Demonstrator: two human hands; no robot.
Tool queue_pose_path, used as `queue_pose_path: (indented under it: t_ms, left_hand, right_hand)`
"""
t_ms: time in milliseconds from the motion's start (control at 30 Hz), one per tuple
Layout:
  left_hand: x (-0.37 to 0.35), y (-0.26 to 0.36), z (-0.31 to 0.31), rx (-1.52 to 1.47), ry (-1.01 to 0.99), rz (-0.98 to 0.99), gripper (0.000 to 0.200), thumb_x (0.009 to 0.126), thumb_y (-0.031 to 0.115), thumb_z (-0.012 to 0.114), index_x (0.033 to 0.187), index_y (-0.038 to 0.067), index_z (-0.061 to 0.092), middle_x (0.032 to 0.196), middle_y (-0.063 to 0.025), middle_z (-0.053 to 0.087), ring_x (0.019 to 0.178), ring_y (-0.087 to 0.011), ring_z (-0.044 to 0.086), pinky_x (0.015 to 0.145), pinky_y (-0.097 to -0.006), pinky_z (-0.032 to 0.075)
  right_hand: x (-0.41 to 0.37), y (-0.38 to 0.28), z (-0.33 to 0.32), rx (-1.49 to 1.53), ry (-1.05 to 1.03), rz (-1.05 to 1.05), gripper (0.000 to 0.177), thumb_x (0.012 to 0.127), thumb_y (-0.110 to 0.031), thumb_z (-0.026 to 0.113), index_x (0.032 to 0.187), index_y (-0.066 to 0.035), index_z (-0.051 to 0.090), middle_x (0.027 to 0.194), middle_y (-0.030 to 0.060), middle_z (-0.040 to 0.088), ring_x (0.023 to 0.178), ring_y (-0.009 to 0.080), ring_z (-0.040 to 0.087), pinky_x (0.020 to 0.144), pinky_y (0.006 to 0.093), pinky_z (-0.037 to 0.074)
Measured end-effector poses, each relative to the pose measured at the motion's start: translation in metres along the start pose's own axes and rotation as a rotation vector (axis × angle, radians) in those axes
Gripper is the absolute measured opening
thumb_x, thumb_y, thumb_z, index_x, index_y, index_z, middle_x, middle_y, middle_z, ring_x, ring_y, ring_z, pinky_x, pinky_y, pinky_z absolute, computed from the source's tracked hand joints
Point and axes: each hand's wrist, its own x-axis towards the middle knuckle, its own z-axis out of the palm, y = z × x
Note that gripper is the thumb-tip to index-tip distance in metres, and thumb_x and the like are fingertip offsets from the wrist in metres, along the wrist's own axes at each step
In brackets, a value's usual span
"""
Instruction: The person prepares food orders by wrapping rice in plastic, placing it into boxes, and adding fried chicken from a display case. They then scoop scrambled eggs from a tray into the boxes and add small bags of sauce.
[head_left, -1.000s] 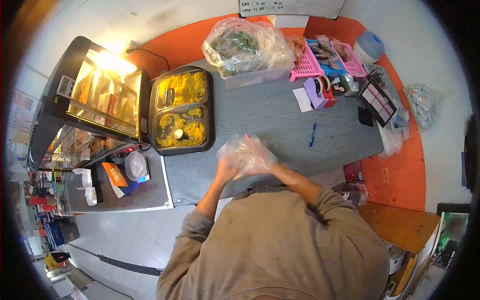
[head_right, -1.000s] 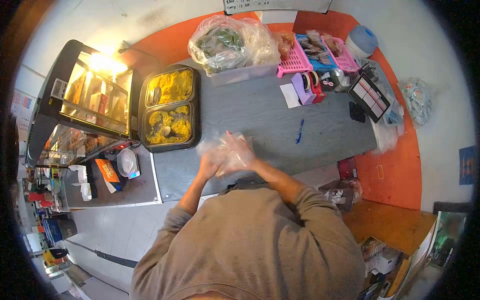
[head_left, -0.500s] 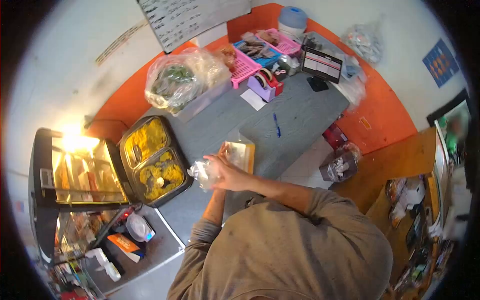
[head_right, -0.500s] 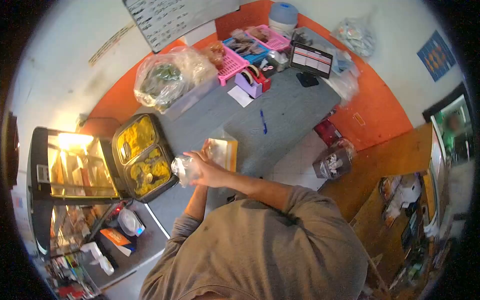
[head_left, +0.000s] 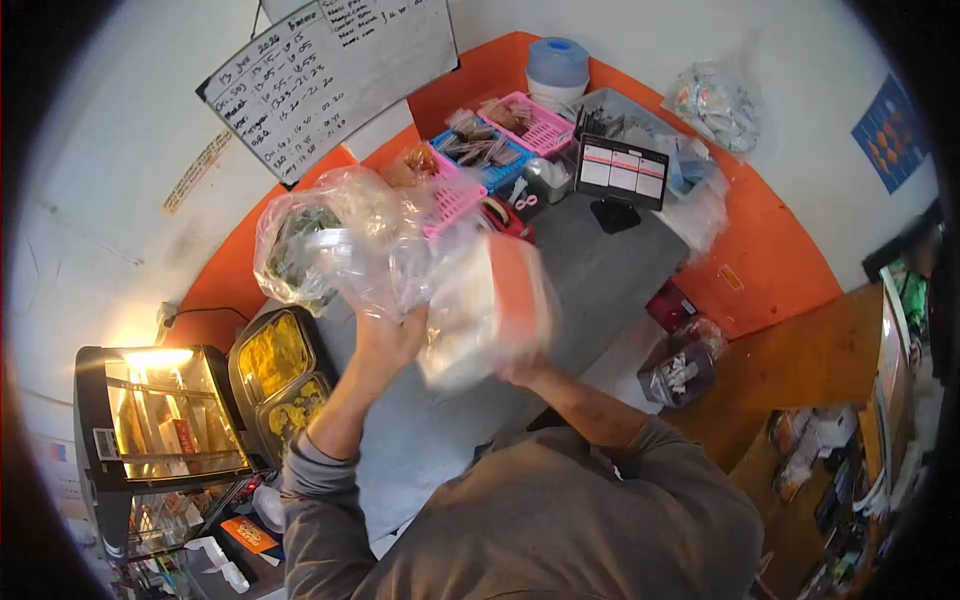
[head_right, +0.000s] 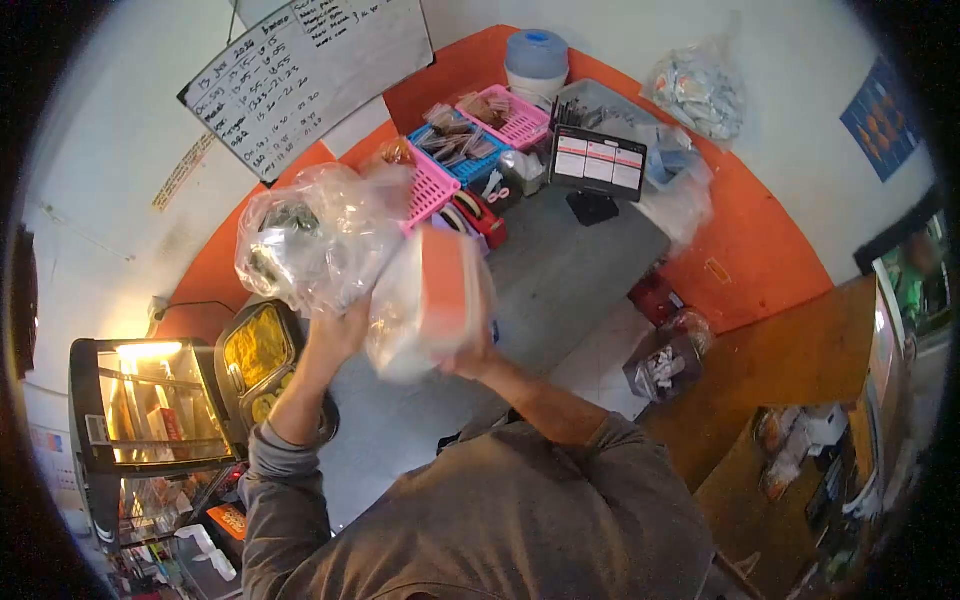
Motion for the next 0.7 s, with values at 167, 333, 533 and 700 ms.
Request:
queue_pose_path:
  t_ms: [167, 333, 533, 700]
  left_hand:
    - [0.025, -0.015, -0.008, -0.28, -0.268, -0.216, 0.035, 0.082, 0.011, 0.057, 0.115, 0.0, 0.056, 0.11, -0.0184, 0.058, 0.103, -0.0362, 0.054, 0.091, -0.0449, 0.043]
    - [-0.087, -0.059, 0.037, -0.932, -0.055, -0.614, 0.037, 0.091, 0.007, 0.05, 0.126, -0.003, 0.051, 0.121, -0.0179, 0.06, 0.112, -0.0267, 0.057, 0.095, -0.0383, 0.044]
    - [-0.191, -0.009, 0.11, -0.198, -0.104, -1.17, 0.054, 0.092, 0.036, 0.06, 0.126, -0.005, 0.051, 0.129, -0.0198, 0.052, 0.115, -0.0301, 0.05, 0.099, -0.0412, 0.039]
    - [-0.224, 0.044, 0.147, -0.004, -0.011, -1.386, 0.041, 0.093, 0.033, 0.056, 0.117, -0.001, 0.061, 0.119, -0.0208, 0.061, 0.109, -0.0363, 0.057, 0.094, -0.0447, 0.042]
  right_hand:
    - [0.054, 0.093, -0.061, -0.244, 0.118, 0.309, 0.036, 0.084, -0.029, 0.067, 0.113, -0.011, 0.056, 0.093, 0.0101, 0.061, 0.078, 0.0251, 0.058, 0.07, 0.0396, 0.049]
    - [0.188, 0.141, -0.224, -1.502, -0.092, 0.084, 0.013, 0.076, -0.021, 0.064, 0.074, -0.01, 0.07, 0.076, 0.0118, 0.068, 0.07, 0.0292, 0.068, 0.06, 0.0399, 0.053]
    - [0.243, 0.268, -0.293, -1.67, -0.686, -0.049, 0.014, 0.077, -0.018, 0.06, 0.075, -0.015, 0.073, 0.074, 0.006, 0.069, 0.073, 0.0238, 0.069, 0.059, 0.0398, 0.054]
    - [0.257, 0.274, -0.294, -1.737, -1.012, -0.077, 0.014, 0.076, -0.019, 0.06, 0.074, -0.014, 0.073, 0.075, 0.0072, 0.07, 0.074, 0.0233, 0.069, 0.06, 0.0386, 0.054]
